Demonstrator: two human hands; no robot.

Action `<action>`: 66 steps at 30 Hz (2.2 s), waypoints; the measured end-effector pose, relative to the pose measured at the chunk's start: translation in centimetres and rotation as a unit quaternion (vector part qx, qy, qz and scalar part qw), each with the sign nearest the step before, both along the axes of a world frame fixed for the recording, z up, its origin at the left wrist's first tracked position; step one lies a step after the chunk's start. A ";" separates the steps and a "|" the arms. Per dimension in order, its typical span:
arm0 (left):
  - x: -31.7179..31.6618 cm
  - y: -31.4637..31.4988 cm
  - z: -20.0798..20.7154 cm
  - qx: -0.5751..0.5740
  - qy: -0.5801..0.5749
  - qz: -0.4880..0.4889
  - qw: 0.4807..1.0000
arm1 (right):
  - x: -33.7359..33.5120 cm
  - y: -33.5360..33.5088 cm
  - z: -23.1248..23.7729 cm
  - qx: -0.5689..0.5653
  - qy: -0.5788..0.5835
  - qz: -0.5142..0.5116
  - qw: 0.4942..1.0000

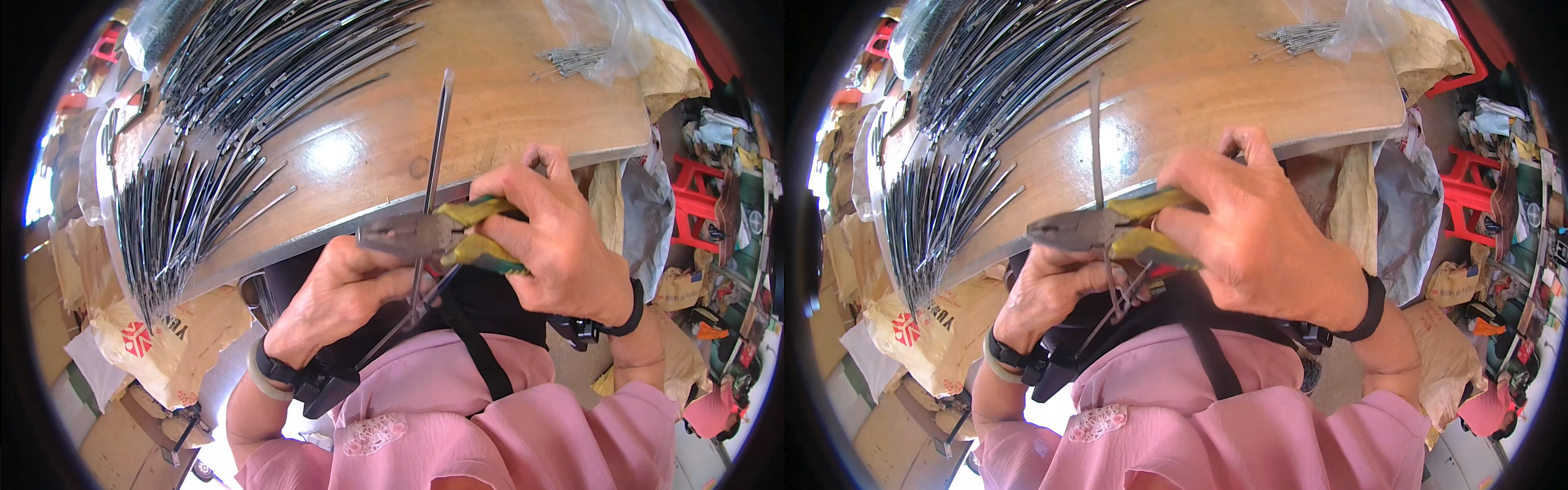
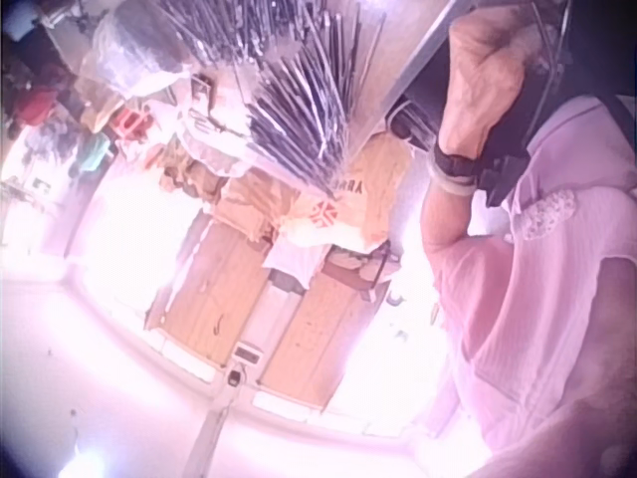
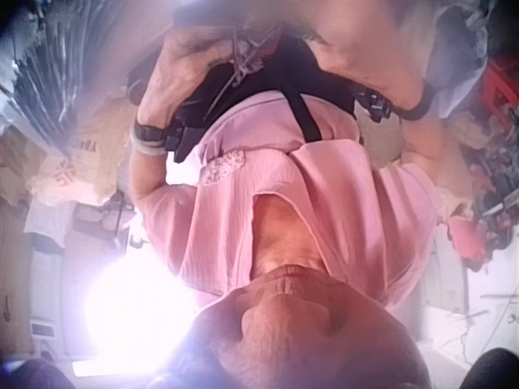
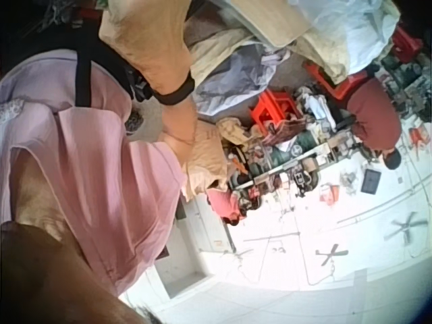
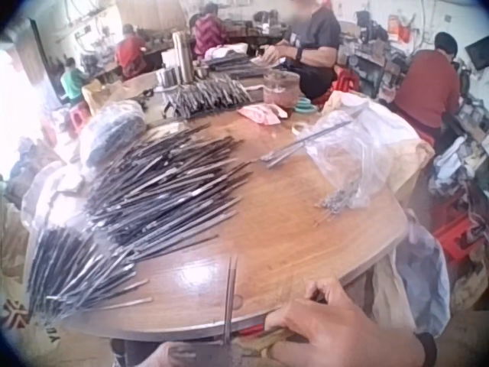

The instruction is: The person uses pliers to wrap and secure thin metal wires around metal rods at a workbench. They pick up components from the table, twist the wire into place, and cut the excess.

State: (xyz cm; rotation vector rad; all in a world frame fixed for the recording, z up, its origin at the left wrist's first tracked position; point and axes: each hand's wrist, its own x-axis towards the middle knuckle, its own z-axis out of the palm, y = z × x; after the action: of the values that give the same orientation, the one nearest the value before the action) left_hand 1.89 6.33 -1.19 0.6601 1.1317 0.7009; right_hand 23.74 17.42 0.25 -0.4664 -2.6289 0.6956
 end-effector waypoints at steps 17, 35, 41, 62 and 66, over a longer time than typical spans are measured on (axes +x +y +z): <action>3.5 -1.6 -0.7 -0.011 -0.170 0.284 0.944 | 3.1 -2.5 -1.2 -0.221 -0.004 -0.116 0.968; 1.1 -2.6 -1.1 0.059 -0.003 0.373 0.926 | -1.2 -1.9 -2.2 -0.163 -0.025 0.055 0.985; -8.2 -7.5 -0.9 0.175 0.301 0.426 0.835 | 2.8 6.1 -0.4 0.137 -0.046 -0.074 0.987; -9.4 5.9 0.9 0.402 0.676 0.001 0.618 | 0.0 6.4 3.7 0.088 0.250 -0.285 0.921; -10.5 7.0 -0.7 0.425 0.685 -0.053 0.590 | 2.3 4.1 0.7 -0.167 0.451 -0.279 0.831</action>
State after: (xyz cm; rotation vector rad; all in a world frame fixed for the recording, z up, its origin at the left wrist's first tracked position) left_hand -8.60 13.35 -1.85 2.3570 2.1014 0.5200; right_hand 26.04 21.52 0.99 -0.7331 -1.3884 0.8811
